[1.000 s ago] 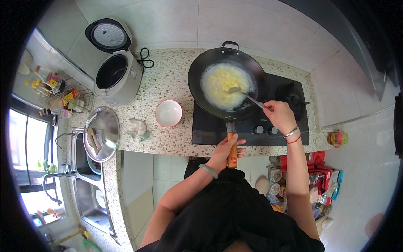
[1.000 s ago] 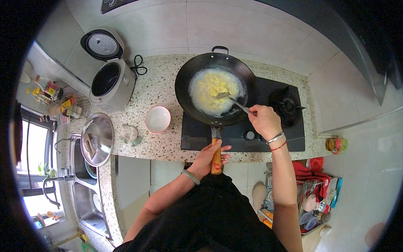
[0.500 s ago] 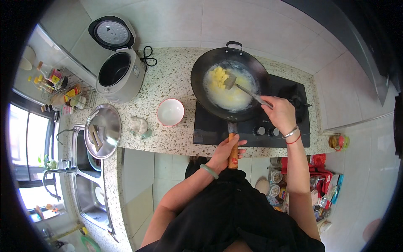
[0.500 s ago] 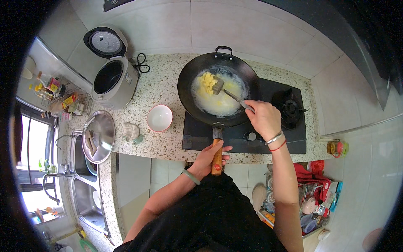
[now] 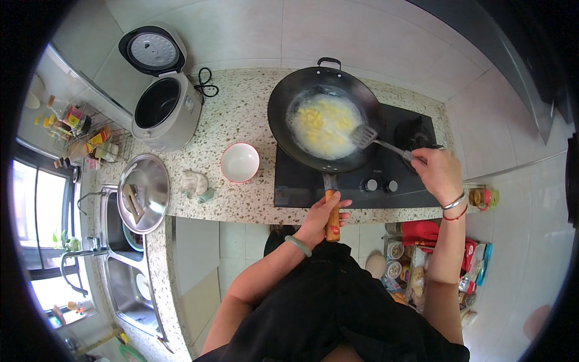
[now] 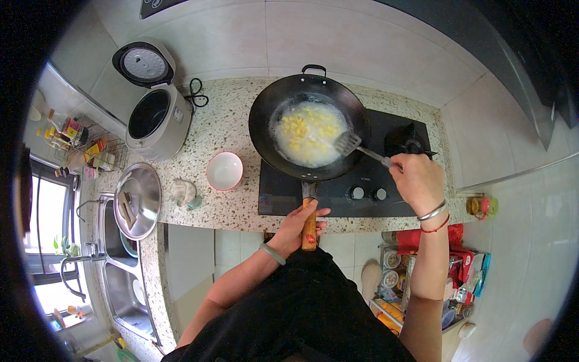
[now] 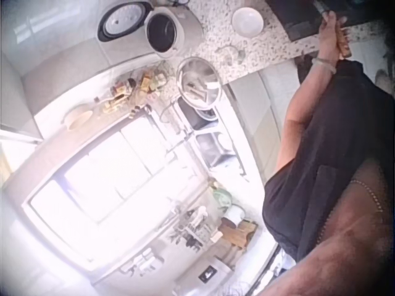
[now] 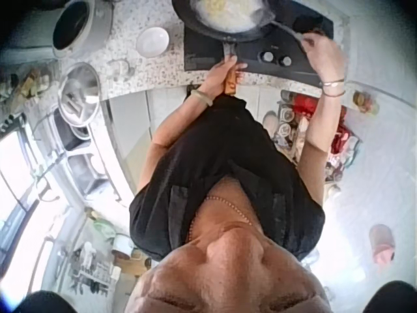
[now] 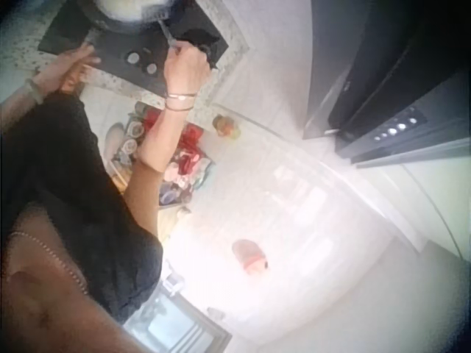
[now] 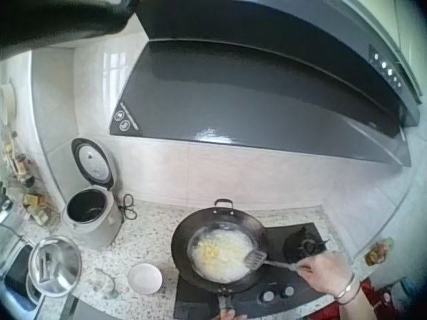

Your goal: The person cooks eggs in a wok on a gas stove, stirring the mixture with a spatula. They periodically add water from a small bowl into the wok to adjust the consistency of the cooking eggs.

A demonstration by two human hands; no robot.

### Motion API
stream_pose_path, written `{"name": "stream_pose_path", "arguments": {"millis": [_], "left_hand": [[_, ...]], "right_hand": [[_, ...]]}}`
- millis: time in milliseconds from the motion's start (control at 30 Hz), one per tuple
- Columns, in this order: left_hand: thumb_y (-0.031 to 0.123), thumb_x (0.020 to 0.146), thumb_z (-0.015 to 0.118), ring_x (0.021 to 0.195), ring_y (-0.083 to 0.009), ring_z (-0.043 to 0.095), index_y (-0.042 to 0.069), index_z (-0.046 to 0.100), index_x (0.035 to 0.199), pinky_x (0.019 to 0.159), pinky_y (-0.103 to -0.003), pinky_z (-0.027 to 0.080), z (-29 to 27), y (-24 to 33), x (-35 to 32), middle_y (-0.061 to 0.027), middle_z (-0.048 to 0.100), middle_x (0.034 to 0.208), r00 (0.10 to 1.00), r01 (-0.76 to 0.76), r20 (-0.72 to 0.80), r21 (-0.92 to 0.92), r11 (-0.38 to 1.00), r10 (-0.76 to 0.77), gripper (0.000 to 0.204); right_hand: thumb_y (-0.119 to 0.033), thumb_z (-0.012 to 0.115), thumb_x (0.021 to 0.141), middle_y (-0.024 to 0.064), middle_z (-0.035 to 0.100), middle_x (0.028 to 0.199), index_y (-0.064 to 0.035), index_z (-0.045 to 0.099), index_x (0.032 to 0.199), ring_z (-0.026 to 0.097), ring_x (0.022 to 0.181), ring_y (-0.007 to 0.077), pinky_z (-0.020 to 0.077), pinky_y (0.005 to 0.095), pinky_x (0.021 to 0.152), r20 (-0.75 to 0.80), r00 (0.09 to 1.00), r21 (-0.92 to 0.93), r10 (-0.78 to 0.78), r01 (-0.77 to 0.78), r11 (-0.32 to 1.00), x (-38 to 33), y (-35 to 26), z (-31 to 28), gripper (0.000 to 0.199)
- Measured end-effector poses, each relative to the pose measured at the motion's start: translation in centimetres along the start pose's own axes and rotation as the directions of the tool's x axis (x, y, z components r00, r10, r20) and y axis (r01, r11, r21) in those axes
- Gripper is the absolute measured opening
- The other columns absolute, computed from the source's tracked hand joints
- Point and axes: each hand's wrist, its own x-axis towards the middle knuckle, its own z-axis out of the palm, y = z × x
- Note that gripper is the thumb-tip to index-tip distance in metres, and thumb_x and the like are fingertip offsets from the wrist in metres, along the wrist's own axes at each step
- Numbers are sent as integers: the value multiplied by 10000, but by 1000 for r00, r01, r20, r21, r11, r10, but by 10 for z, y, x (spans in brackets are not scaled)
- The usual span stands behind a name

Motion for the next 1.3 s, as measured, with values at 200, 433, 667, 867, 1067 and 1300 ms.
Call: {"name": "stream_pose_path", "arguments": {"millis": [200,433,667,867,1067,1300], "left_hand": [[320,940,588,779,-183,615,88,461,1157,597,-296,498,2,1,-1,-98,636,1092,1000,9,4,-4,1000,-9,342],[319,939,589,764,-180,613,85,455,1165,592,-297,502,1,1,-1,-101,636,1089,1000,9,-1,-6,1000,-9,352],[320,949,572,774,-165,618,99,460,1172,614,-290,508,4,4,-4,-97,638,1132,1000,18,-15,23,1000,-18,333],[313,954,564,772,-167,614,86,452,1183,607,-290,504,4,3,-2,-103,628,1142,1000,22,0,6,1000,-22,341],[308,956,563,777,-171,611,83,457,1176,616,-290,500,4,4,-4,-106,624,1147,1000,25,-13,5,1000,-25,332],[300,951,573,771,-175,610,84,463,1157,615,-294,500,6,4,-4,-112,632,1121,1000,16,-26,7,1000,-16,318]], "right_hand": [[-197,655,814,105,691,730,-65,713,957,676,662,225,506,311,611,269,961,260,-59,-14,966,-3,-11,12,203],[-277,615,842,139,679,853,-118,721,935,639,826,336,519,414,717,256,964,400,-71,-39,916,11,-42,51,212],[-274,621,845,149,684,856,-107,718,934,651,810,342,531,417,703,173,985,386,14,-81,919,34,-52,81,212],[-262,641,830,145,684,825,-99,716,937,663,773,332,537,400,678,72,995,469,72,-97,878,42,-40,99,209],[-241,680,792,113,689,797,-115,718,950,668,747,301,530,373,651,52,996,394,72,-87,915,19,-28,47,205],[-189,704,765,117,680,795,-144,707,940,652,724,327,522,409,609,-144,988,113,57,-41,993,-1,-2,15,181]]}}
